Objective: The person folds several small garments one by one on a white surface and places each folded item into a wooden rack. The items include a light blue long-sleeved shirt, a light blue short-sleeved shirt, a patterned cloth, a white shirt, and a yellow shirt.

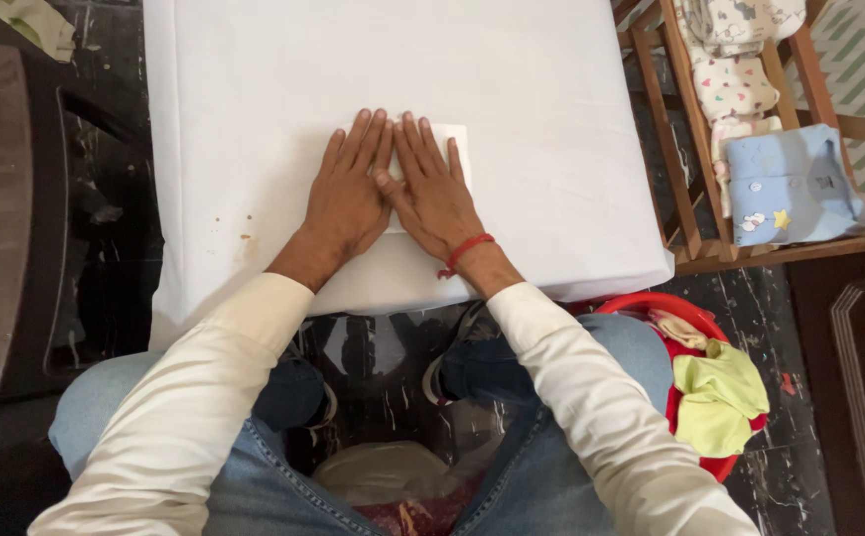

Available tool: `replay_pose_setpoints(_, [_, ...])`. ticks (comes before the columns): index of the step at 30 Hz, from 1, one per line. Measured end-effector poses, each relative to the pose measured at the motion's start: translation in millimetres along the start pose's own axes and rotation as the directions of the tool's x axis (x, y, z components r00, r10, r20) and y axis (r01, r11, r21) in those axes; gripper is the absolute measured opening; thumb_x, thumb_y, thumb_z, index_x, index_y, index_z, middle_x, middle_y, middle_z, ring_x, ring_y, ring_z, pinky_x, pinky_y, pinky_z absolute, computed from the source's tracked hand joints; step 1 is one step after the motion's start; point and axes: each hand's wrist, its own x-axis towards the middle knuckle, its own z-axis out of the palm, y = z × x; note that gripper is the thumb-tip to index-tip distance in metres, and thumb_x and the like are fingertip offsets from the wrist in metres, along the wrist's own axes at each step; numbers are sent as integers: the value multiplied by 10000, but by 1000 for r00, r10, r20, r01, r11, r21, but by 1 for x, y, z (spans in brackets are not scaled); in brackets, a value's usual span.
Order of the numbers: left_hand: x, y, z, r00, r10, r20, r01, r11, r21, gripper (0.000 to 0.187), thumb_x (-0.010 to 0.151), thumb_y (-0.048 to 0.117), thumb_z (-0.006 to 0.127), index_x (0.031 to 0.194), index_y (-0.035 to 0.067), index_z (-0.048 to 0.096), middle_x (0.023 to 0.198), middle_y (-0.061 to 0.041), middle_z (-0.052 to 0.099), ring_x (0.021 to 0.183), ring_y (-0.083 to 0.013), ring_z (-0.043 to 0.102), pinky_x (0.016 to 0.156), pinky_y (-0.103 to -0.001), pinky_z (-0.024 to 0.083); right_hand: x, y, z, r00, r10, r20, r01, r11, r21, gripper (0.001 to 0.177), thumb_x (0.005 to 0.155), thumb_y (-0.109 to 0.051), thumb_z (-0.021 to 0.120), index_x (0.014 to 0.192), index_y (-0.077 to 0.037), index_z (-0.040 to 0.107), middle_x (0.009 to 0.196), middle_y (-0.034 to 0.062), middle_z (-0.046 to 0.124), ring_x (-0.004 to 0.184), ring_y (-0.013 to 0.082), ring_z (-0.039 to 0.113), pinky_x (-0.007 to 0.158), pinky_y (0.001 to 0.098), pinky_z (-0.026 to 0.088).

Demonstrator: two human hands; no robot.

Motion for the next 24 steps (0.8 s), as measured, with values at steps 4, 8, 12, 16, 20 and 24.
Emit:
replay_pose_setpoints(4, [-6,-9,8,999,-3,40,1,998,65,671,1054,367,441,1603,6,307,1690,-148,257,1573,-295,174,1259,-521,144,0,0,7,997,57,51,-53,996,-75,774,1075,-588,228,1636,-56,198,1719,129,166,1598,268,103,1281,508,38])
replay_pose_setpoints(8, [-9,-10,11,1000,2,27,-4,996,84,688,1060,403,433,1610,8,311,1693,-146,268,1571,-286,187,1255,-529,144,-3,7,5,987,157,30,-151,978,-146,791,1066,-611,251,1628,-56,208,1712,123,180,1587,261,116,1274,521,44])
replay_pose_setpoints(12, [-6,-9,8,998,-30,52,26,997,76,696,1076,463,414,1605,21,311,1689,-126,271,1564,-267,196,1250,-536,147,-5,12,0,972,236,-14,-235,956,-176,825,1047,-643,252,1626,-57,214,1711,116,187,1589,252,127,1271,544,46])
replay_pose_setpoints(16, [-5,-7,4,996,-54,73,49,997,67,727,1077,512,383,1608,24,289,1688,-122,262,1563,-258,184,1252,-528,125,-6,15,0,952,303,-48,-307,939,-156,884,1026,-686,268,1625,-40,197,1712,134,175,1590,277,116,1265,543,49])
replay_pose_setpoints(20, [-3,-6,1,995,-59,82,54,997,55,735,1072,525,348,1610,29,271,1683,-114,255,1558,-254,180,1251,-518,101,-5,20,-2,932,360,-42,-362,918,-163,928,1012,-708,277,1616,-13,163,1704,167,143,1579,289,83,1253,545,38])
replay_pose_setpoints(24, [-4,-4,-2,999,-27,42,25,998,49,698,1101,486,340,1611,14,280,1690,-128,258,1563,-269,178,1262,-510,99,-10,26,-9,896,441,-56,-445,884,-145,944,1043,-701,282,1623,27,128,1707,206,110,1596,308,48,1272,537,22])
